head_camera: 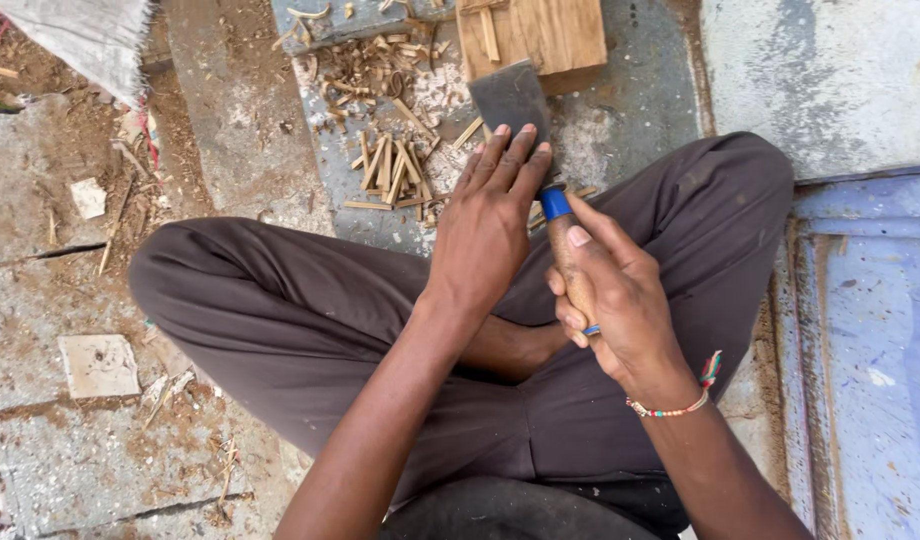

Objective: The person shaves small wooden sticks using a hand scraper while sitting on the ground next to a wooden block. They pick up individual sticks, shave layers off them with the scraper, and set them aside on the ground.

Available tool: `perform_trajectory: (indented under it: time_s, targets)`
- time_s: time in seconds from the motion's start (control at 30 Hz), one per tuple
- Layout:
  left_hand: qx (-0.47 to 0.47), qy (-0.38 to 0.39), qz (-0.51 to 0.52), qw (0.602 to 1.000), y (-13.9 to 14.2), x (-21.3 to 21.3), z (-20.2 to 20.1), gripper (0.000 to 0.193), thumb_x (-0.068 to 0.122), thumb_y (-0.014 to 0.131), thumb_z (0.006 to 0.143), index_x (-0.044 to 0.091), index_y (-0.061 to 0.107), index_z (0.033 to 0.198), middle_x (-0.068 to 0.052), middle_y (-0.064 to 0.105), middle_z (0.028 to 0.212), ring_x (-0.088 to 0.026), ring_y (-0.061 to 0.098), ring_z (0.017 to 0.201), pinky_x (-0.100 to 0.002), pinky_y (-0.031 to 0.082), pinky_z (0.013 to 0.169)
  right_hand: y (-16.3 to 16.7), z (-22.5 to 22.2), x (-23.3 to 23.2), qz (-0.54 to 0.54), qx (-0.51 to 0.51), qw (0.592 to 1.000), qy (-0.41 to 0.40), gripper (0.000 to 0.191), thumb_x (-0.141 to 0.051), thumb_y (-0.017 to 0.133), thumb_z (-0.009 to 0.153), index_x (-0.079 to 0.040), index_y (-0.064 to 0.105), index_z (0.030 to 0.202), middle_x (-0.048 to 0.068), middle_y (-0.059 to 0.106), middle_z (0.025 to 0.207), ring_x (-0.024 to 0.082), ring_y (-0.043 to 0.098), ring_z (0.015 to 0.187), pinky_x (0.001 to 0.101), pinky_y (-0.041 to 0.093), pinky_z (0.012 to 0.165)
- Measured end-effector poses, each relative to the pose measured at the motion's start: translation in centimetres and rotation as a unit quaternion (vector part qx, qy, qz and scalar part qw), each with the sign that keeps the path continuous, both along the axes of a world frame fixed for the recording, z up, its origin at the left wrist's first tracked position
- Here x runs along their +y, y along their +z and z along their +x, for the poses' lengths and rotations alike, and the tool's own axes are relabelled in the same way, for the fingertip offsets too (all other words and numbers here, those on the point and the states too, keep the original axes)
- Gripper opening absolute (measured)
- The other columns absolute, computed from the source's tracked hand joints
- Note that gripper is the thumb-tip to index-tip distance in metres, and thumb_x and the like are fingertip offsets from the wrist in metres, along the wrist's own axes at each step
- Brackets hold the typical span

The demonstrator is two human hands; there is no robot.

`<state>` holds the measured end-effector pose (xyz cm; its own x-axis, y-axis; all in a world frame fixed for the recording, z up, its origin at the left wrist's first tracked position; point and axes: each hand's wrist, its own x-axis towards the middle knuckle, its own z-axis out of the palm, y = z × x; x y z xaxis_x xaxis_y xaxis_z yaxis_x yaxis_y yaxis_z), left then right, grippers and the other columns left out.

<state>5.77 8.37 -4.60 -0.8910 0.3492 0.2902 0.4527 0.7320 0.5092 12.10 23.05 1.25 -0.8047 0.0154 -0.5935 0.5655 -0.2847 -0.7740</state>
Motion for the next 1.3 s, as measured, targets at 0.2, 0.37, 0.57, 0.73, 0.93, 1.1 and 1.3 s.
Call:
perform_trajectory:
  time_s: [0.2, 0.37, 0.57, 0.73, 0.93, 1.1, 1.3]
  targets:
    - [-0.006, 0.010, -0.017, 1.000, 0.5, -0.6, -0.6, 0.050, 0.000, 0.060, 0.089, 0.003, 0.060, 0.139, -0.017, 0.055, 0.150, -0.037, 0.047, 0.144, -0.049, 0.036, 0.121, 0.3, -0.9, -0.7, -0.028, 0.008, 1.000, 0.005, 0.055, -0.030, 0.056, 0.100, -0.015, 0.050, 0.153, 0.008, 0.058, 0.071, 0.008, 0.046, 0.044, 0.0223, 0.036, 0.033]
    - [-0.019, 0.014, -0.028, 0.999, -0.4, -1.3, -1.7, 0.047, 0.002, 0.063, 0.091, 0.003, 0.060, 0.138, -0.017, 0.056, 0.150, -0.036, 0.047, 0.144, -0.049, 0.036, 0.121, -1.1, -2.2, -1.3, -0.045, -0.009, 0.999, 0.010, 0.054, -0.031, 0.056, 0.101, -0.016, 0.050, 0.152, 0.007, 0.056, 0.071, 0.008, 0.045, 0.043, 0.0230, 0.035, 0.032]
    - [-0.030, 0.006, -0.038, 0.999, -0.5, -1.4, -3.4, 0.048, 0.003, 0.063, 0.090, -0.001, 0.060, 0.137, -0.020, 0.056, 0.148, -0.036, 0.049, 0.142, -0.049, 0.035, 0.122, -1.3, -4.4, -1.2, -0.047, -0.039, 0.998, 0.023, 0.052, -0.033, 0.054, 0.101, -0.018, 0.050, 0.151, 0.008, 0.056, 0.071, 0.009, 0.045, 0.041, 0.0238, 0.035, 0.032]
    - [-0.020, 0.001, -0.044, 0.999, -1.5, -1.4, -4.8, 0.042, 0.002, 0.063, 0.094, -0.003, 0.061, 0.136, -0.023, 0.058, 0.146, -0.039, 0.053, 0.140, -0.049, 0.039, 0.121, -0.7, -6.2, -2.0, -0.032, -0.063, 0.997, 0.022, 0.053, -0.034, 0.054, 0.100, -0.021, 0.049, 0.151, 0.008, 0.056, 0.069, 0.010, 0.044, 0.040, 0.0241, 0.033, 0.030]
    - [0.000, -0.025, -0.058, 0.998, -3.0, -2.9, -9.3, 0.041, -0.002, 0.061, 0.092, -0.003, 0.064, 0.132, -0.024, 0.060, 0.144, -0.040, 0.056, 0.136, -0.046, 0.042, 0.118, -3.2, -8.7, -2.5, -0.073, -0.022, 0.997, 0.013, 0.052, -0.031, 0.055, 0.101, -0.018, 0.048, 0.151, 0.006, 0.057, 0.071, 0.010, 0.045, 0.040, 0.0245, 0.035, 0.031]
    - [0.043, -0.022, 0.006, 0.999, -0.7, -2.3, -9.2, 0.031, 0.000, 0.064, 0.091, 0.002, 0.071, 0.121, -0.022, 0.067, 0.134, -0.039, 0.062, 0.126, -0.047, 0.047, 0.109, -2.5, -7.6, -0.9, -0.068, 0.030, 0.997, 0.018, 0.053, -0.030, 0.058, 0.102, -0.015, 0.054, 0.153, 0.009, 0.057, 0.073, 0.011, 0.045, 0.042, 0.0252, 0.034, 0.033]
    - [0.014, 0.086, 0.139, 0.987, 0.0, -2.9, -6.3, 0.019, 0.002, 0.068, 0.094, -0.002, 0.071, 0.112, -0.020, 0.074, 0.108, -0.039, 0.073, 0.095, -0.047, 0.058, 0.086, 0.9, -2.2, 3.8, -0.038, 0.111, 0.991, -0.058, 0.054, -0.030, 0.054, 0.104, -0.014, 0.047, 0.155, 0.009, 0.059, 0.078, 0.010, 0.048, 0.048, 0.0233, 0.039, 0.038]
